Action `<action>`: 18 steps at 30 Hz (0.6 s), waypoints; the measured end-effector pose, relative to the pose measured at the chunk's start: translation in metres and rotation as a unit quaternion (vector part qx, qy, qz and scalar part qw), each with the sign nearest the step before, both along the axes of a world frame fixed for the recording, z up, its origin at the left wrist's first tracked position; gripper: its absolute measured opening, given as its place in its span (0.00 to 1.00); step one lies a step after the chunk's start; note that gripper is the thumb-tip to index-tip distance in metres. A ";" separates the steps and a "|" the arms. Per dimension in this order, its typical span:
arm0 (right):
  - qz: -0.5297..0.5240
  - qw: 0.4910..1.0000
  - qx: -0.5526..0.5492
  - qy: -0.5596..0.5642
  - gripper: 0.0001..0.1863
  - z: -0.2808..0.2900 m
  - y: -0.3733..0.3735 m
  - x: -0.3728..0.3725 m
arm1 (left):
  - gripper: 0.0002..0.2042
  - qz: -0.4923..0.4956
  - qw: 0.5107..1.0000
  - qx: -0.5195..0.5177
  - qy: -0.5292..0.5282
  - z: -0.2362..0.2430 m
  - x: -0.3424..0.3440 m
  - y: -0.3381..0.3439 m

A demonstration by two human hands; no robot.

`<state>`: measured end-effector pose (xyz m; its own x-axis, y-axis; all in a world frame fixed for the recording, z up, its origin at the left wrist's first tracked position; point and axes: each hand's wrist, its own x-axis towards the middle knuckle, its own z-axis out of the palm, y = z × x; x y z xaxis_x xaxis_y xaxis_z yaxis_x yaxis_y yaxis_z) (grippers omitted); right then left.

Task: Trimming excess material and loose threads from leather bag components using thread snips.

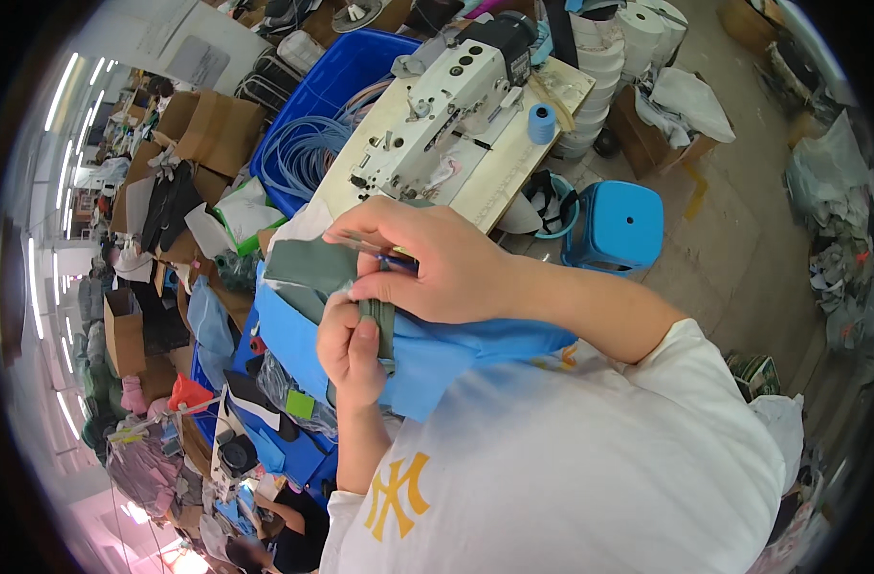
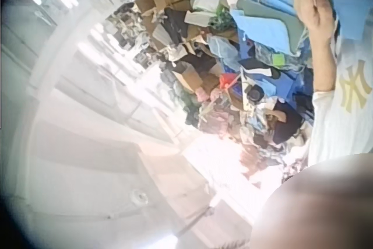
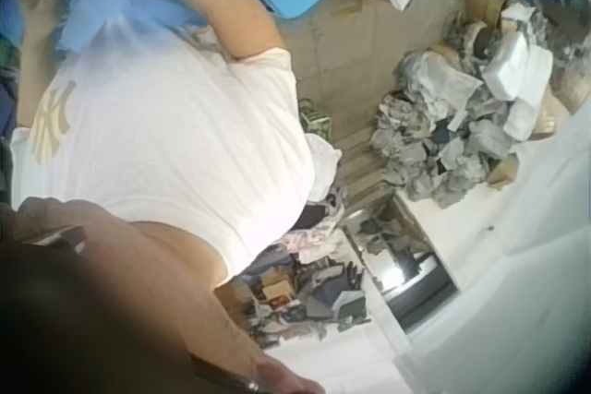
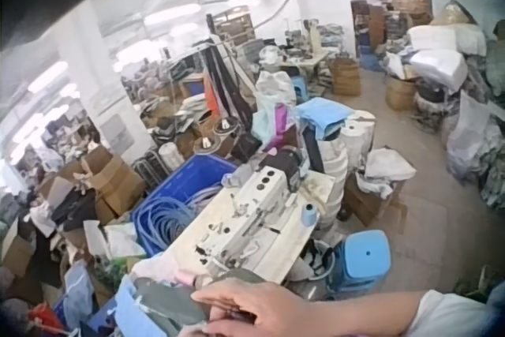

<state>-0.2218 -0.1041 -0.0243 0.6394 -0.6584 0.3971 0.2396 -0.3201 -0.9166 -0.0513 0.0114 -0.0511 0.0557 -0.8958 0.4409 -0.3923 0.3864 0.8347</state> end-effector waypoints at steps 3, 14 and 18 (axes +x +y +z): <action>-0.136 0.985 -0.104 0.011 0.21 -0.008 -0.002 0.009 | 0.05 0.012 1.000 0.011 -0.003 0.001 -0.005 0.003; 0.027 0.997 0.052 -0.041 0.22 -0.007 0.013 0.010 | 0.06 0.053 0.987 0.133 0.069 -0.005 -0.003 0.008; -0.035 0.997 0.061 -0.019 0.20 0.002 0.008 0.007 | 0.07 0.031 0.992 0.115 0.037 -0.003 0.002 0.014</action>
